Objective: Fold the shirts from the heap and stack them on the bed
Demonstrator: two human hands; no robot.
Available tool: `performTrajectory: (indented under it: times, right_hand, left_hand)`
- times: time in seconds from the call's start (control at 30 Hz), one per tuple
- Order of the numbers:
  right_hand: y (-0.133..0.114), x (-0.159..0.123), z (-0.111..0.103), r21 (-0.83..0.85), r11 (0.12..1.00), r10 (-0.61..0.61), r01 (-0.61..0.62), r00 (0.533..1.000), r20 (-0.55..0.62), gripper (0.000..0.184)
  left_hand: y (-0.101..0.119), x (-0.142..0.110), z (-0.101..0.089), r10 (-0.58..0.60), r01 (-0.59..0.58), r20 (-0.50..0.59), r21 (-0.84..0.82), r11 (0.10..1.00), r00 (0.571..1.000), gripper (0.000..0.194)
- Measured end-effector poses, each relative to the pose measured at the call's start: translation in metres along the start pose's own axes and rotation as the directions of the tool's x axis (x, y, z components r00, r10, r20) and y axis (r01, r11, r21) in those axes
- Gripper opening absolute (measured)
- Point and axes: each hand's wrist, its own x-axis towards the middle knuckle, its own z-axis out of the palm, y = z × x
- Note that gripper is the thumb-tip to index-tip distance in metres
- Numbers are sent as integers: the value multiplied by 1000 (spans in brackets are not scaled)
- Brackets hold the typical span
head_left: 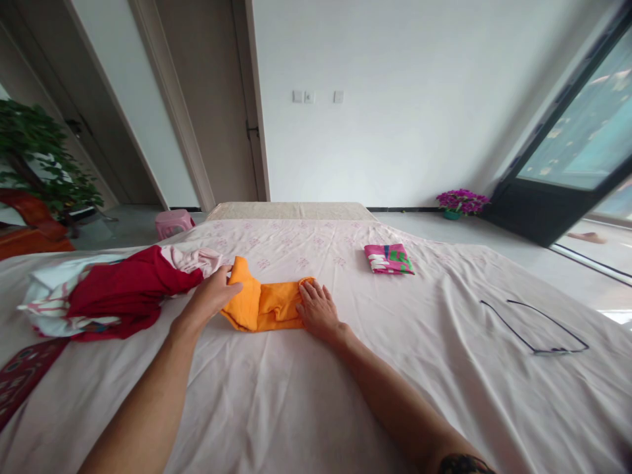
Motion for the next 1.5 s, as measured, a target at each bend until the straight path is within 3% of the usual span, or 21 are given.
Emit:
performTrajectory:
  times: [0.13, 0.23, 0.33, 0.47, 0.57, 0.67, 0.73, 0.9, 1.03, 1.13, 1.23, 1.3, 1.43, 1.5]
  right_hand:
    - [1, -1, -1, 31, 999, -13, 14, 999, -35, 60]
    - [1, -3, -2, 51, 999, -15, 17, 998, -54, 59]
    - [2, -4, -5, 63, 998, -16, 19, 999, -44, 55]
    - [5, -5, -8, 63, 997, -47, 45, 999, 18, 61]
    - [8, -4, -9, 74, 996, -47, 44, 998, 37, 69]
    - [9, -4, -11, 94, 994, -55, 50, 997, 55, 74]
    - [8, -4, -13, 101, 994, -56, 52, 997, 45, 71]
    - [-2, -8, -21, 36, 999, 25, -23, 999, -48, 50]
    - [-6, -8, -25, -34, 993, 114, -115, 993, -22, 35]
    - [-4, -9, -27, -26, 993, 114, -115, 993, -32, 31]
    - [-2, -10, -32, -32, 997, 63, -65, 997, -35, 23]
    - [1, -13, -38, -24, 1000, 9, -9, 1000, -21, 19]
    - [13, -19, -54, 110, 982, -163, 154, 983, 87, 15]
    - [21, -23, -59, 205, 953, -247, 221, 963, 112, 27]
  left_hand:
    - [59, -15, 30, 94, -99, 30, 256, 962, 995, 47]
    - [91, -24, 65, 152, -165, 67, 271, 948, 986, 45]
    - [102, -27, 102, 166, -186, 119, 181, 966, 979, 43]
    - [86, -26, 130, 176, -147, 215, -147, 978, 961, 43]
    - [61, -25, 128, 263, -226, 116, -259, 939, 958, 39]
    - [35, -24, 121, 420, -421, -32, -97, 902, 907, 39]
    - [22, -22, 122, 507, -506, -59, 34, 862, 860, 43]
    - [7, -19, 142, 558, -550, -3, 164, 819, 830, 51]
    - [7, -28, 147, 569, -560, 18, 199, 804, 822, 52]
    - [7, -38, 141, 627, -640, 131, 205, 740, 768, 59]
    - [7, -48, 139, 670, -695, 186, 229, 681, 718, 78]
    - [8, -50, 142, 663, -680, 162, 251, 689, 731, 77]
    - [10, -49, 147, 618, -627, 123, 237, 742, 777, 51]
    - [10, -47, 147, 610, -619, 112, 205, 759, 785, 48]
